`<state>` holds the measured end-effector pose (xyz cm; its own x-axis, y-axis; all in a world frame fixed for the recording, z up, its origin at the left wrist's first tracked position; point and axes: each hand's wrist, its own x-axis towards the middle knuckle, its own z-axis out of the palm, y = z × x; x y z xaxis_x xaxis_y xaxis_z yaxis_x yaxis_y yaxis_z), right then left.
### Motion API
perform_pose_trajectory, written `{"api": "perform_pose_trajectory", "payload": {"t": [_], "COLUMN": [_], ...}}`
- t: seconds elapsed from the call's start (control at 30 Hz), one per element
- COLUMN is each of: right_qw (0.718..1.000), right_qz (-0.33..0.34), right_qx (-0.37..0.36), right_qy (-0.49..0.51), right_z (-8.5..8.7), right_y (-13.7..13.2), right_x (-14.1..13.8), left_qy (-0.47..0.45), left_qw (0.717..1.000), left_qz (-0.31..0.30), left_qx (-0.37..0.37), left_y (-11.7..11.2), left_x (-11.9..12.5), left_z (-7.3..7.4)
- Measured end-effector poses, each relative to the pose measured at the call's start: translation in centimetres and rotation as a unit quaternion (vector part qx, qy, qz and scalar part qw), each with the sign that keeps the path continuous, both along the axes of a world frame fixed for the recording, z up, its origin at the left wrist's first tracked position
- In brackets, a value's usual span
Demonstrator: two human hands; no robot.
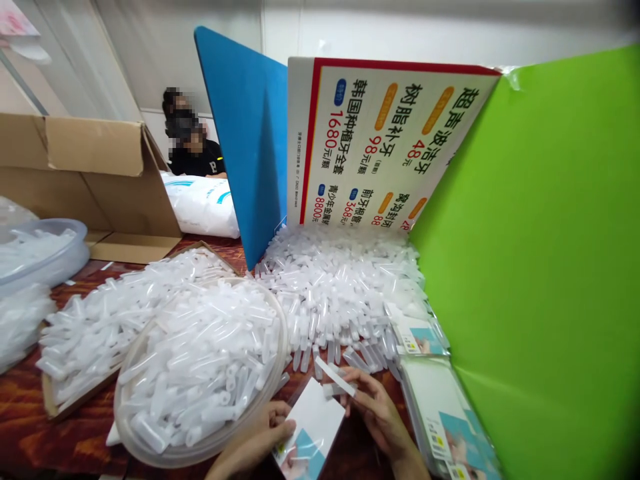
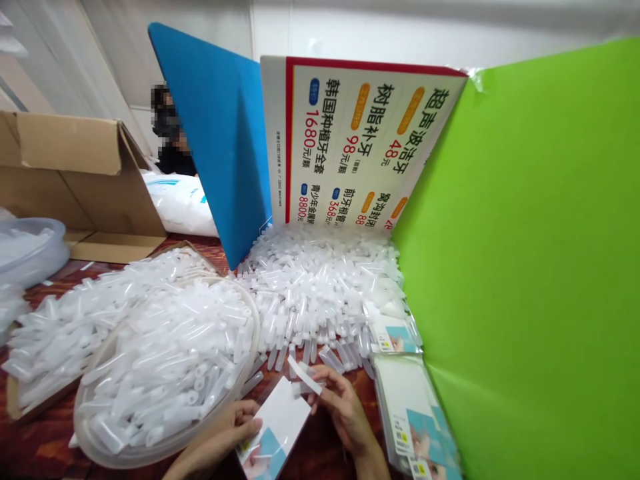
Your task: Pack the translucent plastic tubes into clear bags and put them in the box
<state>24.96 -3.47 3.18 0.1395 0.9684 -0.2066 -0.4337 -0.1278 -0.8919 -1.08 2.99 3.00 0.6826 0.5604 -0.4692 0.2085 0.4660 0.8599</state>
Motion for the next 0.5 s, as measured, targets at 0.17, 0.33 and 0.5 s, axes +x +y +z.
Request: {"api": "perform_pose_trajectory", "payload": {"t": [0.17,0.33,0.5], "right_qw": [1.0,0.997,0.984], "right_qz": [-0.018,0.039,0.134], "right_qx": [-0.016,-0.011,-0.041], "right_qy": [0.01,-0.069,-0.11], "right_z": [-0.6,-0.7,0.8], "right_y": [-0.3,-0.5,-0.9], "right_x": [-0.8,0.1,0.8], "left_qy": [-0.014,0.027,0.043], "left_qw": [0.999,0.997,0.992], "left_qz": [0.031,0.017,-0.022], "left_qx": [0.001,0.065,0.12], "left_y": [0.0,0.2,0.3], "left_x": [0.2,0.9,1.2], "left_z": [-0.9,0.3,1.9]}}
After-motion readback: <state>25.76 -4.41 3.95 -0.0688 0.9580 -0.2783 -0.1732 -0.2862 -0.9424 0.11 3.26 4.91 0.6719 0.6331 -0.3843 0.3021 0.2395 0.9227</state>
